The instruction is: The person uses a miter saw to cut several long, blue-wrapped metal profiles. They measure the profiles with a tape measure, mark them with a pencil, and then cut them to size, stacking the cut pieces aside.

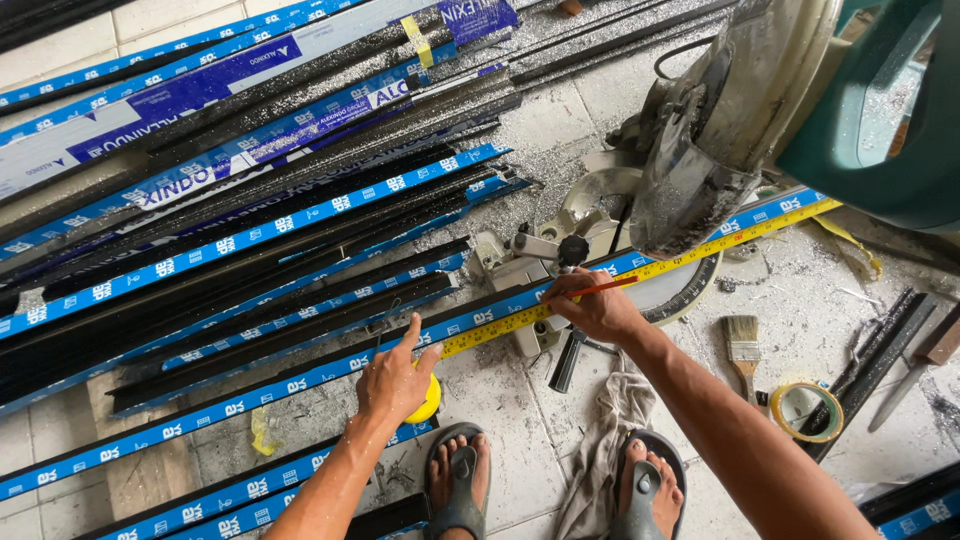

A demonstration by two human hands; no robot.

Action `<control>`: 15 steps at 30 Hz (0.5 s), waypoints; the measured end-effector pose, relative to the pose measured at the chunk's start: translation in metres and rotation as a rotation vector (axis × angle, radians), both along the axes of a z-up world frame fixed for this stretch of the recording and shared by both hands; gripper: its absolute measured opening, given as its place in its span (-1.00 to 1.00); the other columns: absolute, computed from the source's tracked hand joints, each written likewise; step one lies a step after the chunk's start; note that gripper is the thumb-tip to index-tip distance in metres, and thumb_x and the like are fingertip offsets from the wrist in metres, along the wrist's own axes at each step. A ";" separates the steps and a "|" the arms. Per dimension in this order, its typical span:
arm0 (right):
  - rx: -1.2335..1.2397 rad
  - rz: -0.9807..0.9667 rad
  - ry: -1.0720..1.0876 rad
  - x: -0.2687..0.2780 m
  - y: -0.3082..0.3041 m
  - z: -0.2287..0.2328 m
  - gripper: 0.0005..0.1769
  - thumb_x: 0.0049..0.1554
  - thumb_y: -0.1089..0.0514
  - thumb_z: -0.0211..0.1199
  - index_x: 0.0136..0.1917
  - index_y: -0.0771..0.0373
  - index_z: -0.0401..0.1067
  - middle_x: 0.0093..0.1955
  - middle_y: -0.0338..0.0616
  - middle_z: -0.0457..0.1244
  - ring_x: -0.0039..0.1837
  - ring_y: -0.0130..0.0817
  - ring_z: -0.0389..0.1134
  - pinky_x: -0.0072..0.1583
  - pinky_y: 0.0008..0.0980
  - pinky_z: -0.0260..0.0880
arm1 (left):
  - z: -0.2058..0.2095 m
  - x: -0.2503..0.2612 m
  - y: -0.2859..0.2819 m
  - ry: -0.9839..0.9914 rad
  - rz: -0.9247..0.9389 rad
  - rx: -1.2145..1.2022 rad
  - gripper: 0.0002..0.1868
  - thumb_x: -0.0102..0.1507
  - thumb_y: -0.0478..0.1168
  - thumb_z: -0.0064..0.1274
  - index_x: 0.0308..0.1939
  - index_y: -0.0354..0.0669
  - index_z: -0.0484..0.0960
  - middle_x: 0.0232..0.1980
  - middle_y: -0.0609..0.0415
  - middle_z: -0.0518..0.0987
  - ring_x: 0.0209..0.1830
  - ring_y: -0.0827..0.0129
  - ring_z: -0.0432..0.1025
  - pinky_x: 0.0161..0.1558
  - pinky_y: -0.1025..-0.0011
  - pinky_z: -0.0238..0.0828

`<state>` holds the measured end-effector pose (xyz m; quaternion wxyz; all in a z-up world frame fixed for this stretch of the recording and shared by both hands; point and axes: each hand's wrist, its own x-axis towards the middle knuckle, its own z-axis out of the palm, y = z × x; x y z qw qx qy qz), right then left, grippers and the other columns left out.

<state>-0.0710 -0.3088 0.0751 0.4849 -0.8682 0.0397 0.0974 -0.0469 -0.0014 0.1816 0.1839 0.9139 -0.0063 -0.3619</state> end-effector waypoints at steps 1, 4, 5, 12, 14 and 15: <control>0.000 0.000 0.000 0.001 -0.001 -0.001 -0.73 0.03 0.04 0.22 -0.08 0.08 0.69 -0.22 0.15 0.36 -0.13 0.01 0.42 -0.04 -0.17 0.41 | -0.001 0.000 0.000 0.000 0.000 0.000 -0.30 0.42 0.17 -0.24 0.64 0.19 0.13 0.17 -0.25 0.64 0.21 -0.13 0.54 0.08 0.02 0.52; 0.001 0.000 -0.002 0.000 -0.001 -0.002 -0.72 0.04 0.04 0.23 -0.07 0.11 0.68 -0.22 0.16 0.36 -0.13 0.00 0.42 -0.05 -0.19 0.42 | -0.005 -0.001 0.002 -0.006 -0.016 0.014 -0.30 0.42 0.18 -0.24 0.64 0.19 0.13 0.16 -0.24 0.65 0.19 -0.11 0.55 0.08 0.04 0.53; -0.002 -0.001 -0.009 0.000 -0.001 -0.001 -0.73 0.05 0.04 0.23 -0.07 0.11 0.68 -0.22 0.17 0.36 -0.13 0.02 0.42 -0.06 -0.17 0.41 | -0.006 0.000 0.002 -0.007 -0.018 0.014 -0.30 0.43 0.18 -0.24 0.64 0.18 0.13 0.16 -0.24 0.64 0.19 -0.11 0.55 0.08 0.04 0.54; 0.018 -0.005 0.002 0.000 0.001 0.011 -0.71 0.05 0.05 0.22 -0.06 0.16 0.67 -0.20 0.21 0.36 -0.13 0.06 0.44 -0.06 -0.15 0.43 | -0.008 0.000 0.002 -0.015 -0.013 0.010 -0.30 0.43 0.16 -0.22 0.64 0.16 0.15 0.14 -0.24 0.65 0.13 -0.06 0.59 0.00 0.14 0.57; 0.018 -0.005 0.008 -0.001 0.000 0.008 -0.71 0.05 0.05 0.22 -0.06 0.15 0.67 -0.20 0.20 0.36 -0.13 0.04 0.43 -0.05 -0.15 0.43 | -0.009 0.000 0.002 -0.016 -0.013 0.010 -0.30 0.43 0.17 -0.23 0.64 0.16 0.15 0.14 -0.24 0.65 0.12 -0.06 0.59 0.00 0.13 0.57; 0.015 -0.006 0.008 0.000 -0.002 0.007 -0.71 0.05 0.05 0.22 -0.06 0.15 0.68 -0.20 0.19 0.36 -0.13 0.03 0.43 -0.05 -0.15 0.42 | -0.010 0.001 0.002 -0.022 -0.014 0.006 -0.30 0.43 0.17 -0.23 0.64 0.17 0.14 0.14 -0.24 0.65 0.12 -0.07 0.59 -0.01 0.13 0.57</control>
